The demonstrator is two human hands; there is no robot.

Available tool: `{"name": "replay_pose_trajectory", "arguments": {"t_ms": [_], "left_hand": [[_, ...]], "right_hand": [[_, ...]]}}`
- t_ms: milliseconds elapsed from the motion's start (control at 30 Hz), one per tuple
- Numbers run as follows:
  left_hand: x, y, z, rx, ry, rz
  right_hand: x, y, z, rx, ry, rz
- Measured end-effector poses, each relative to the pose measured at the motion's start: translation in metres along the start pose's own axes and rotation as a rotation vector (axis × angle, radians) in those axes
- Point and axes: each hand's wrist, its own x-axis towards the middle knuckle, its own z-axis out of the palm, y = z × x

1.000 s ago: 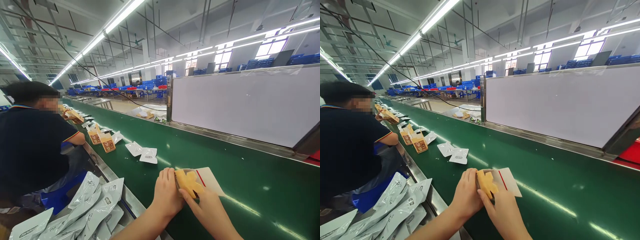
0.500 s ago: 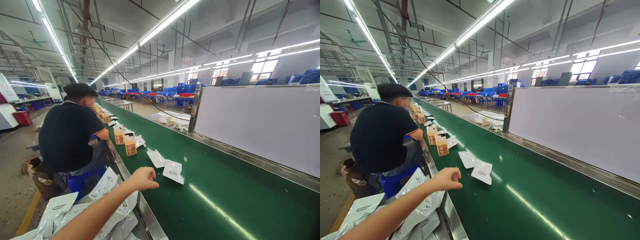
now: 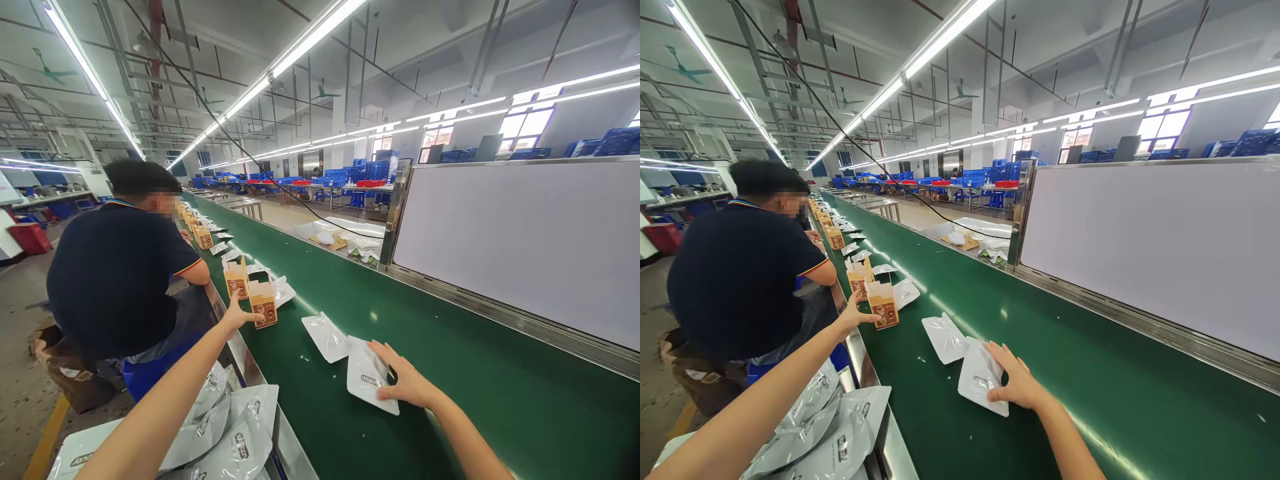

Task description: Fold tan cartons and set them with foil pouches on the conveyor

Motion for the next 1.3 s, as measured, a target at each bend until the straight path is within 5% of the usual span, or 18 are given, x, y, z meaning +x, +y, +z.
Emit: {"name": "replay_pose_trajectory", "arguments": {"t_ms": [133, 233, 333, 500, 600, 767, 833, 967, 1033, 1133, 1300], "left_hand": [[0.013, -0.015, 0.020, -0.079, -0.056, -0.030], [0.016, -0.021, 0.035, -0.128, -0.121, -0.034], [0.010, -0.014, 0.043, -0.096, -0.147, -0.007], [-0.036, 0.032, 0.054, 0.050, -0.172, 0.218], [-0.088, 0.061, 0.071, 0.242, -0.237, 0.512], [-0.164, 0.081, 0.095, 0.450, 0.016, 0.964], [-0.180, 0.081, 0.100, 0.470, 0.043, 1.059], [-0.202, 0.079, 0.109, 0.451, -0.064, 1.164], [-0.216, 0.080, 0.117, 0.425, -0.103, 1.193], [-0.240, 0.082, 0.128, 0.416, -0.311, 1.131], [-0.248, 0.085, 0.128, 0.577, -0.956, 0.878]], "right_hand": [[-0.005, 0.024, 0.035, -0.017, 0.104, -0.026], [-0.036, 0.040, 0.056, -0.065, 0.363, -0.112], [-0.062, 0.036, 0.047, -0.130, 0.670, -0.181], [-0.089, -0.051, -0.019, -0.216, 1.251, -0.215], [-0.086, -0.118, -0.037, -0.227, 1.435, -0.431], [-0.069, -0.161, -0.010, -0.183, 1.269, -0.567], [-0.075, -0.157, -0.001, -0.090, 1.002, -0.592], [-0.107, -0.147, -0.002, 0.175, 0.220, -0.552], [-0.123, -0.141, -0.006, 0.290, 0.045, -0.494], [-0.144, -0.120, -0.008, 0.414, 0.115, -0.320], [-0.199, -0.031, 0.000, 0.122, 0.509, -0.045]]}}
